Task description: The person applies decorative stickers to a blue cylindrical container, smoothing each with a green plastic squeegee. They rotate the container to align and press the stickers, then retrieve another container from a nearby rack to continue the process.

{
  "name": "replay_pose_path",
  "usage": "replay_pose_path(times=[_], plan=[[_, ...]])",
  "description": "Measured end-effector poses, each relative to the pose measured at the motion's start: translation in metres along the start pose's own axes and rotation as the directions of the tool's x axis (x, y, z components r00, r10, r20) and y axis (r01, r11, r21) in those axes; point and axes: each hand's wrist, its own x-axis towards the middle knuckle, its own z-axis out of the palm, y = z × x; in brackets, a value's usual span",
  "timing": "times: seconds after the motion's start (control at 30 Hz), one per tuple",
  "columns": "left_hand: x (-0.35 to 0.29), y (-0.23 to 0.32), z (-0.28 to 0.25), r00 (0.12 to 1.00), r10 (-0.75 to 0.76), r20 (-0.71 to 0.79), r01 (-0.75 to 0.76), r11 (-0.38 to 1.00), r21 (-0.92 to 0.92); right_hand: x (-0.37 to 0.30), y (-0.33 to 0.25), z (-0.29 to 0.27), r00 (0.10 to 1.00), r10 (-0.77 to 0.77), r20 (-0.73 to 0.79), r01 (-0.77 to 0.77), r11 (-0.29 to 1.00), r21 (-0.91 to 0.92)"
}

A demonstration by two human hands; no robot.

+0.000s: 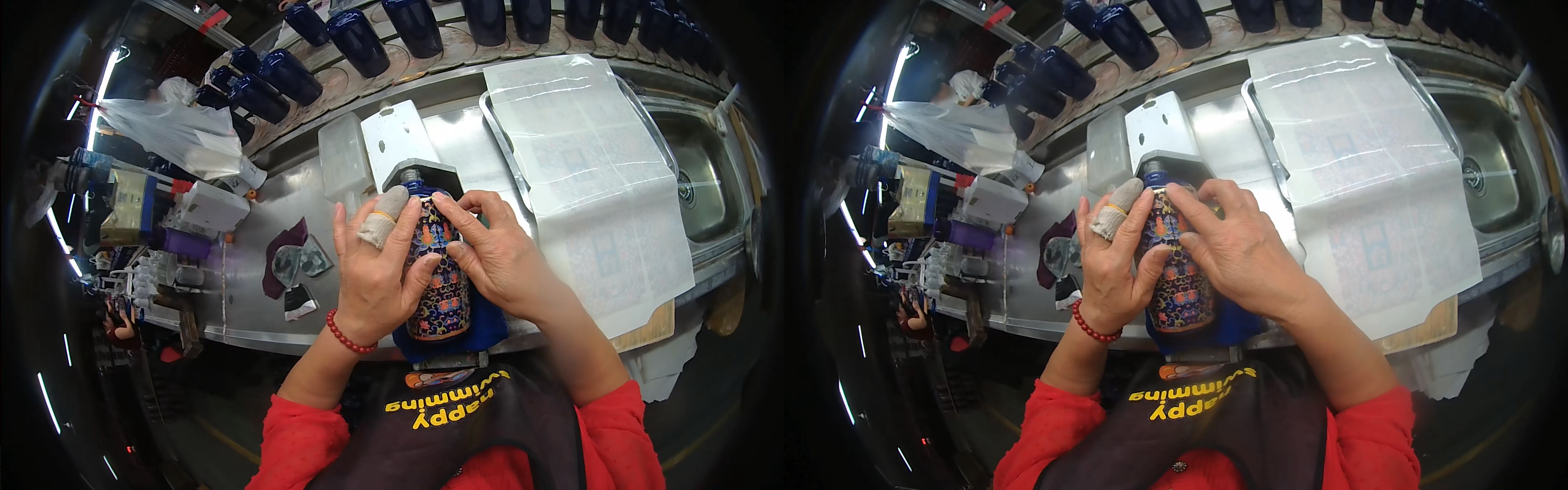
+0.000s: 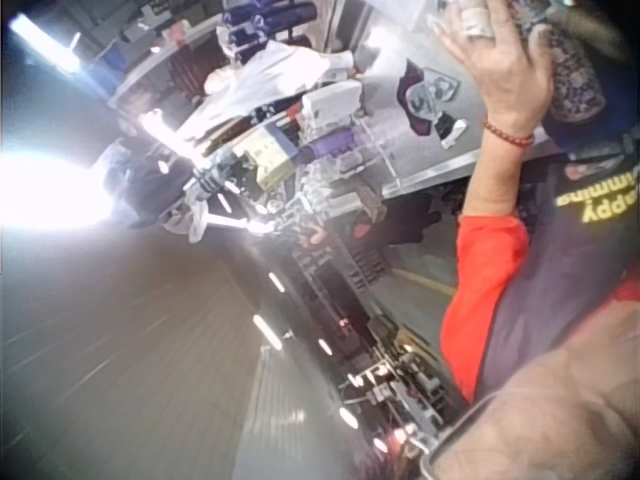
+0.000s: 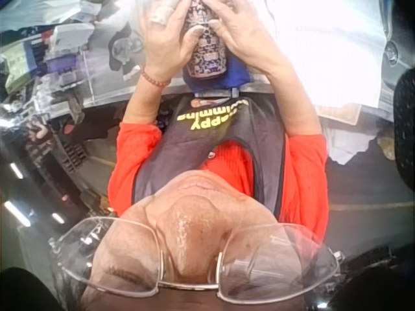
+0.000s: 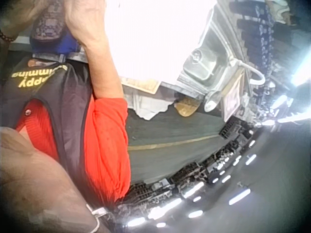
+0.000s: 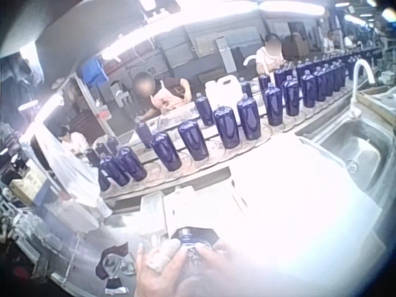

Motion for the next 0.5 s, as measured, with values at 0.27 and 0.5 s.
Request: replay_pose_path(times=[0.27,0.5], plan=[[0.0001,-0.0015,-0.0001,1.0,-0.002,0.008,0.002,1.0,-0.003,0.0,0.0,-0.0016,1.0,-0.01,0.002,0.01,1.0,-0.012],[0.0003,-0.0019,-0.0006,1.0,0.008,0.018,-0.008,1.0,0.011,-0.0006,0.0006,0.0001,1.0,-0.008,0.016,0.009,1.0,-0.011]])
